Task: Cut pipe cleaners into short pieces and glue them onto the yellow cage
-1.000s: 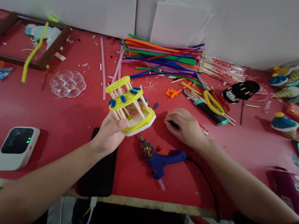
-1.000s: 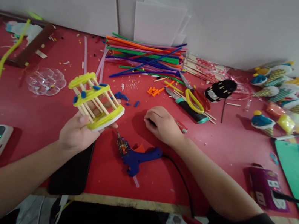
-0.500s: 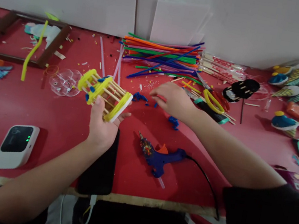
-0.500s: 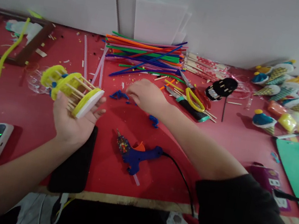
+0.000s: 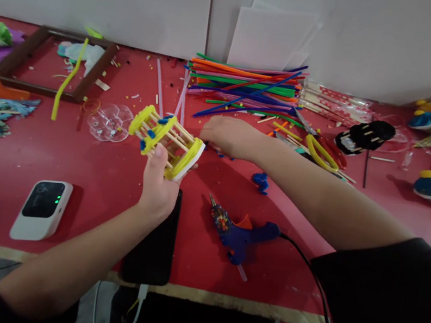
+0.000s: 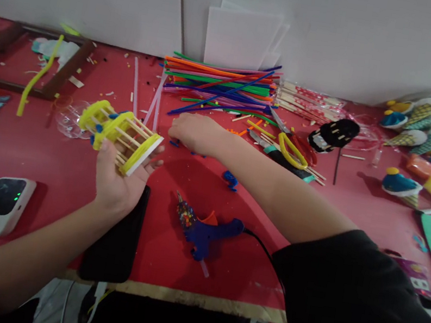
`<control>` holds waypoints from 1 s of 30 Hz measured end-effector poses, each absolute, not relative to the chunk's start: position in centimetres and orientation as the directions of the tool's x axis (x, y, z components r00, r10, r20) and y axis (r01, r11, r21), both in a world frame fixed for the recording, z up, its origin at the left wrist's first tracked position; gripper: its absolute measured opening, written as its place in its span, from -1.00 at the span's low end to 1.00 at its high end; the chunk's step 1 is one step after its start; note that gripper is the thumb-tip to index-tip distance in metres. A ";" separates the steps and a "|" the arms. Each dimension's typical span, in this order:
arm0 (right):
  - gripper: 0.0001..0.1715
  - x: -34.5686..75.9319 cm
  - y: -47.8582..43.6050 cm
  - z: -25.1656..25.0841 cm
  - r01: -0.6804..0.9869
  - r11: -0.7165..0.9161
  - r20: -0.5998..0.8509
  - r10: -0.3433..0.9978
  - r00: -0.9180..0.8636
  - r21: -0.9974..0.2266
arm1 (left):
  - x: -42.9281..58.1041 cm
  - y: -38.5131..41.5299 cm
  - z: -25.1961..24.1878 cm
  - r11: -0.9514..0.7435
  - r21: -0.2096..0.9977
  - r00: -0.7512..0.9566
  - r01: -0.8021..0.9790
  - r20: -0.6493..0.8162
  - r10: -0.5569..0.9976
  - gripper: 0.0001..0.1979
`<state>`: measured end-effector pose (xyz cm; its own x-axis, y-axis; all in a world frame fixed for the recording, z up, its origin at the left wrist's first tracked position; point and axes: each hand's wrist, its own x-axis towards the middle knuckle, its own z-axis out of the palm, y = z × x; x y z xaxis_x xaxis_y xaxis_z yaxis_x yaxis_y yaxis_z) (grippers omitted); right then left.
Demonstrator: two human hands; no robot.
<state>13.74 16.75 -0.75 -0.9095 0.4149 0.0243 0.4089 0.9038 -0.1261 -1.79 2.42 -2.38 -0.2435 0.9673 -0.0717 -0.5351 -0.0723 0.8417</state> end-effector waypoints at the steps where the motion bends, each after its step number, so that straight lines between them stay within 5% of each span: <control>1: -0.74 13.8 16.9 -0.8 0.425 0.895 0.015 0.430 -0.903 -0.134 | -1.8 2.4 -2.4 -0.069 0.843 -0.234 -0.533 -0.068 0.970 -0.51; 8: -0.59 16.0 16.8 0.0 0.518 0.820 0.085 0.550 -0.831 -0.245 | -1.4 2.3 -2.3 -0.084 0.863 -0.192 -0.498 -0.015 0.981 -0.53; 13: -0.58 17.8 15.7 0.1 0.482 0.724 0.217 0.639 -0.738 -0.493 | -1.1 2.2 -2.2 -0.084 0.876 -0.166 -0.474 0.004 0.986 -0.58; 18: -0.76 19.0 15.1 -0.8 0.480 0.596 0.192 0.733 -0.652 -0.644 | -1.2 2.2 -2.1 -0.079 0.882 -0.149 -0.464 0.010 0.989 -0.63; 23: -0.61 19.8 14.2 -1.0 0.364 0.435 0.168 0.801 -0.575 -0.824 | -1.0 2.3 -2.3 -0.101 0.885 -0.157 -0.455 0.032 0.987 -0.55; 27: -0.86 20.5 13.4 -0.5 0.350 0.381 0.143 0.824 -0.548 -0.856 | -0.8 2.4 -2.4 -0.130 0.883 -0.152 -0.451 0.067 0.986 -0.56; 30: -0.78 20.6 12.5 0.3 0.315 0.359 0.164 0.846 -0.507 -0.879 | -0.8 2.4 -2.6 -0.148 0.885 -0.150 -0.442 0.090 0.985 -0.58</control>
<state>20.64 12.49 0.28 -0.5070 0.8463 0.1638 0.3150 0.3588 -0.8787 -0.80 2.37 -2.57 -0.1503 0.9846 0.0897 -0.4416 -0.1480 0.8849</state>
